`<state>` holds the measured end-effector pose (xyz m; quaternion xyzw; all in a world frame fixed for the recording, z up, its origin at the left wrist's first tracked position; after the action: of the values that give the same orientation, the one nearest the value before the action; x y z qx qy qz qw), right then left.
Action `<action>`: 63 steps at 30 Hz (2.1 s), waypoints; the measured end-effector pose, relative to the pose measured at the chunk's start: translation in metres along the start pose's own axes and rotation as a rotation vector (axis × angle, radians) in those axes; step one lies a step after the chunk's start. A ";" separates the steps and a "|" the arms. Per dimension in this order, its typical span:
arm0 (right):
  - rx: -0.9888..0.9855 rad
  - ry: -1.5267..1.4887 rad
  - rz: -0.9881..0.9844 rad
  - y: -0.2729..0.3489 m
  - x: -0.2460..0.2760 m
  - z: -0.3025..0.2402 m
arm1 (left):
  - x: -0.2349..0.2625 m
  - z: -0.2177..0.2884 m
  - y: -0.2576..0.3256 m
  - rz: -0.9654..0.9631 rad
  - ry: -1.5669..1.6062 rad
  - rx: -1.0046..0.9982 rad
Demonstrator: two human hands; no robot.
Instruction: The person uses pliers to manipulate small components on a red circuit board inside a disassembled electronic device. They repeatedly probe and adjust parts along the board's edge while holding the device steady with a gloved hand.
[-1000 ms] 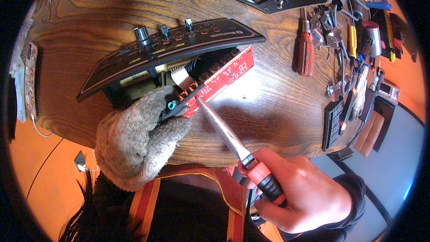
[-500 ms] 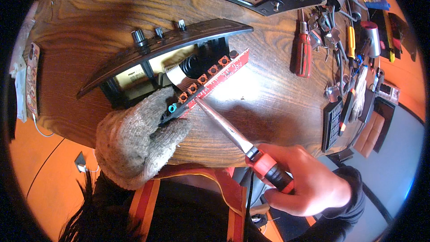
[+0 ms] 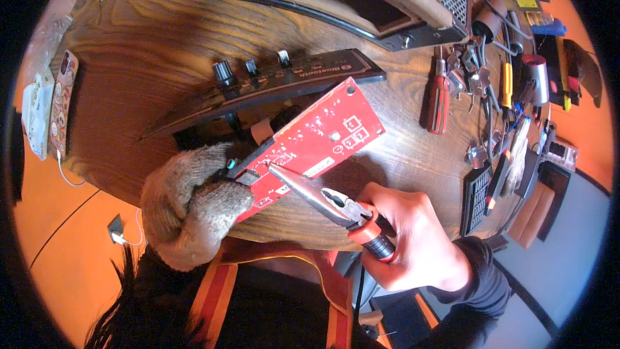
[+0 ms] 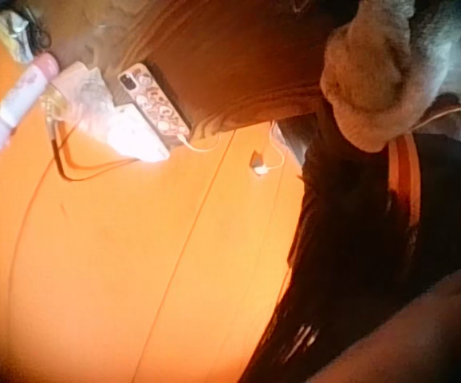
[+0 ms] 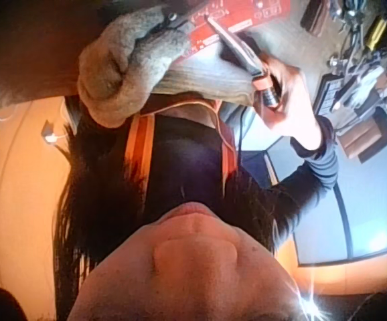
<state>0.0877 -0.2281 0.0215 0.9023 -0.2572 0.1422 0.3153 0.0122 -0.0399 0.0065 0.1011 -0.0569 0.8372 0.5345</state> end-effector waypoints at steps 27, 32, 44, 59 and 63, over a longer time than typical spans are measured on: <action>-0.162 -0.344 -0.252 0.036 -0.016 -0.011 | -0.018 -0.005 -0.003 -0.176 -0.193 0.020; -0.439 -0.229 -0.427 0.048 -0.019 -0.009 | -0.022 0.001 -0.005 -0.178 -0.225 -0.148; -0.280 -0.043 -0.272 0.026 -0.010 -0.019 | -0.025 -0.007 -0.007 -0.321 -0.149 0.072; -0.423 0.081 -0.319 0.025 -0.008 -0.015 | -0.027 -0.011 -0.007 -0.338 -0.146 0.103; -0.371 0.018 -0.295 0.023 -0.009 -0.018 | -0.027 -0.014 -0.006 -0.360 -0.182 0.145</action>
<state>0.0658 -0.2292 0.0430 0.8555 -0.1414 0.0526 0.4954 0.0272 -0.0589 -0.0132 0.2234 -0.0255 0.7175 0.6593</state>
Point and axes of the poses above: each hand's wrist, its own y-axis away from the middle knuckle, its own x-axis out of the back of the hand, z = x × y, the point moved 7 cm from there along -y, towards the middle knuckle, and after that the axes turned 8 degrees about z, right-handed, at the moved point
